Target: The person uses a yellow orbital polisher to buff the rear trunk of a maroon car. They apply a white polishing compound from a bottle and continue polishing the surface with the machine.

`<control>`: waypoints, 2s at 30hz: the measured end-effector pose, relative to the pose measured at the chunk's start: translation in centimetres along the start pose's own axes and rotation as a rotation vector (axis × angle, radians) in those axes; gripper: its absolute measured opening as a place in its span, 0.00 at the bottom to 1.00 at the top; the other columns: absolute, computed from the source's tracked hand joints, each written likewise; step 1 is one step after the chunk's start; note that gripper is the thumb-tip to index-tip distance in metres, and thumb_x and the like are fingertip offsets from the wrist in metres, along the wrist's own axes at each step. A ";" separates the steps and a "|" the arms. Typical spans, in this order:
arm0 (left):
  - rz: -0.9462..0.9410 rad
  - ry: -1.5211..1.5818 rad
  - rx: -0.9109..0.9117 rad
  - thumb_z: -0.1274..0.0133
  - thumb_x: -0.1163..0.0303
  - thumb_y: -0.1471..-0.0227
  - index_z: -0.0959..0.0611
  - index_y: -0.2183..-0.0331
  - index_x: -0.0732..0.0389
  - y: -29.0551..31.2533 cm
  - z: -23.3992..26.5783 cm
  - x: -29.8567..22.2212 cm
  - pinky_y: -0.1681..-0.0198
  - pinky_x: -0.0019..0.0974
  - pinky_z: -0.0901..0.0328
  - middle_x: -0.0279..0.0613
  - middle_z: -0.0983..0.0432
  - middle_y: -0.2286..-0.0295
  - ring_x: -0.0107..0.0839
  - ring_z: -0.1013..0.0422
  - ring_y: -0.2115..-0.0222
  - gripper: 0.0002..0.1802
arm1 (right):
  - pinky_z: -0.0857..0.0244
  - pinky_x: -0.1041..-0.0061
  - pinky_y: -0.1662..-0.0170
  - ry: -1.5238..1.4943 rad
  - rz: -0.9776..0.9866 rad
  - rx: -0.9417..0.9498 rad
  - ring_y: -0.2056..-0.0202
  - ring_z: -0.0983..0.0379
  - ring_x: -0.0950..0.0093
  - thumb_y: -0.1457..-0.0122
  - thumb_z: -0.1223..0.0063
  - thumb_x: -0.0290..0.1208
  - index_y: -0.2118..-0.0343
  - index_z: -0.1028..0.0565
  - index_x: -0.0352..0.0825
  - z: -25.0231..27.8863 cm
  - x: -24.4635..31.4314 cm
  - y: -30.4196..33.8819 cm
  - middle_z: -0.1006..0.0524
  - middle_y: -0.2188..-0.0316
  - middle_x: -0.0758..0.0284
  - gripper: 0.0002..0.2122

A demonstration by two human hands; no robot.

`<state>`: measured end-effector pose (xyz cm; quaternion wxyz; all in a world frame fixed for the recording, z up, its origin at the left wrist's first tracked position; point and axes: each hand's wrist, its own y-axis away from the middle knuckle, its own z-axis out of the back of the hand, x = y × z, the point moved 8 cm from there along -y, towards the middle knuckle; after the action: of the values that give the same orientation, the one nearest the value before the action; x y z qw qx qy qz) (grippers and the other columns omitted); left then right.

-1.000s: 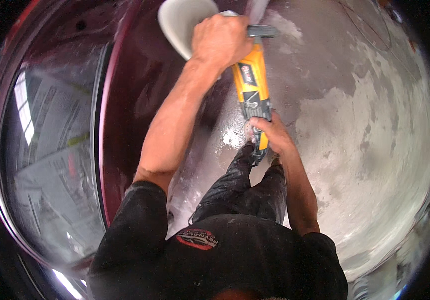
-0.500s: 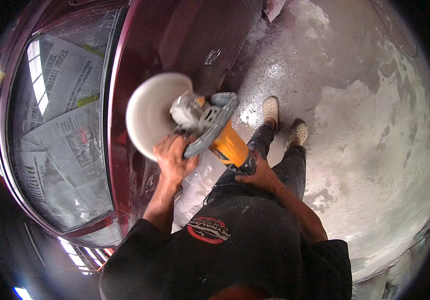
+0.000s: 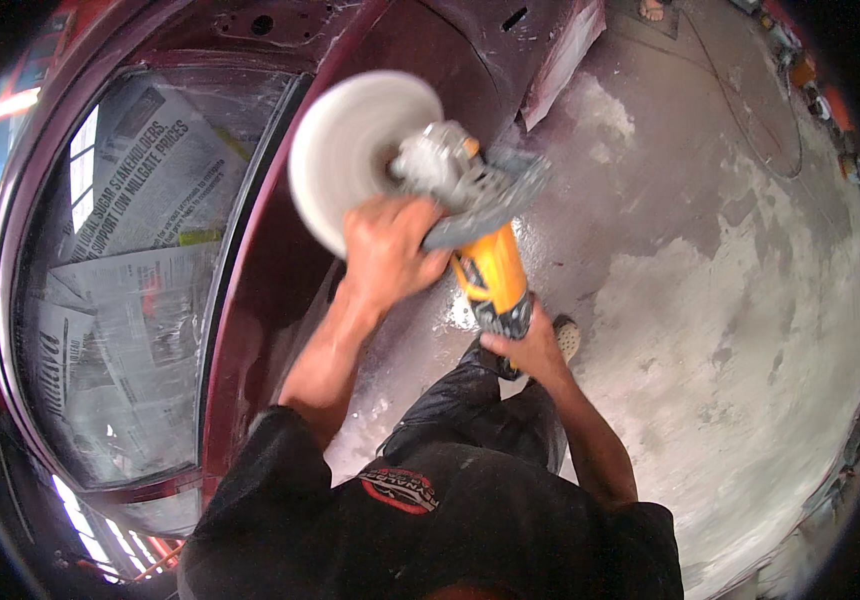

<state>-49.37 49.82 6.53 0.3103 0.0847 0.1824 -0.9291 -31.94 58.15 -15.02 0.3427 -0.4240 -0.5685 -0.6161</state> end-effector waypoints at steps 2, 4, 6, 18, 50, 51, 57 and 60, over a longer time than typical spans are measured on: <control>-0.042 -0.008 -0.047 0.39 0.71 0.71 0.19 0.73 0.60 -4.2 -1.0 0.6 0.71 0.44 0.30 0.46 0.23 0.78 0.47 0.25 0.77 0.14 | 0.33 0.67 0.49 -0.102 -0.157 0.018 0.53 0.28 0.67 0.59 0.28 0.35 0.48 0.36 0.26 1.2 -0.2 -2.2 0.26 0.56 0.58 0.37; -0.060 -0.017 -0.107 0.40 0.70 0.70 0.19 0.74 0.59 -7.9 -1.5 0.7 0.72 0.45 0.30 0.46 0.24 0.80 0.45 0.25 0.77 0.13 | 0.31 0.71 0.52 -0.252 -0.131 -0.043 0.58 0.26 0.70 0.56 0.30 0.30 0.49 0.34 0.28 2.6 1.0 -4.1 0.24 0.60 0.62 0.31; -0.057 -0.036 -0.166 0.40 0.68 0.70 0.20 0.76 0.57 -9.7 -1.1 0.5 0.74 0.45 0.30 0.45 0.24 0.81 0.45 0.25 0.78 0.12 | 0.31 0.72 0.54 -0.286 -0.151 -0.066 0.60 0.25 0.72 0.56 0.32 0.29 0.49 0.32 0.29 3.4 1.5 -5.3 0.23 0.62 0.64 0.29; 0.107 -0.132 -0.313 0.39 0.67 0.71 0.21 0.77 0.57 14.1 8.8 -3.8 0.79 0.39 0.40 0.37 0.34 0.85 0.37 0.33 0.84 0.11 | 0.32 0.65 0.53 0.126 0.180 0.183 0.56 0.26 0.63 0.64 0.25 0.36 0.51 0.35 0.29 -6.1 -0.6 2.6 0.25 0.59 0.54 0.37; 0.207 -0.070 0.003 0.38 0.61 0.66 0.19 0.73 0.56 15.0 1.9 -1.5 0.73 0.43 0.29 0.43 0.22 0.80 0.44 0.23 0.76 0.14 | 0.28 0.76 0.65 -0.282 -0.074 0.085 0.69 0.25 0.76 0.50 0.36 0.24 0.54 0.31 0.31 -11.0 -10.8 8.0 0.23 0.67 0.66 0.20; 0.200 -0.072 -0.019 0.37 0.62 0.68 0.19 0.74 0.56 18.1 3.1 -1.6 0.74 0.43 0.30 0.42 0.23 0.81 0.44 0.24 0.76 0.14 | 0.28 0.75 0.62 -0.237 -0.051 0.107 0.67 0.24 0.75 0.51 0.35 0.25 0.53 0.31 0.30 -12.9 -11.1 9.5 0.23 0.65 0.66 0.23; 0.159 -0.061 -0.218 0.36 0.69 0.74 0.21 0.77 0.54 36.7 14.1 -3.4 0.78 0.41 0.36 0.37 0.29 0.83 0.38 0.30 0.83 0.14 | 0.31 0.66 0.52 0.070 0.192 0.179 0.58 0.26 0.65 0.61 0.25 0.36 0.49 0.36 0.28 -23.4 -9.3 19.6 0.25 0.58 0.57 0.38; 0.213 -0.114 -0.255 0.38 0.74 0.69 0.23 0.80 0.57 43.7 18.7 -4.7 0.81 0.39 0.41 0.36 0.35 0.86 0.36 0.35 0.86 0.09 | 0.30 0.65 0.54 0.168 0.161 0.294 0.56 0.25 0.64 0.64 0.24 0.40 0.48 0.36 0.29 -27.8 -9.3 22.9 0.24 0.58 0.54 0.40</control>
<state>-19.93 12.67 12.44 0.4251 0.0106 0.2711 -0.8635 -11.14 27.30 -13.95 0.4956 -0.3606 -0.5859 -0.5301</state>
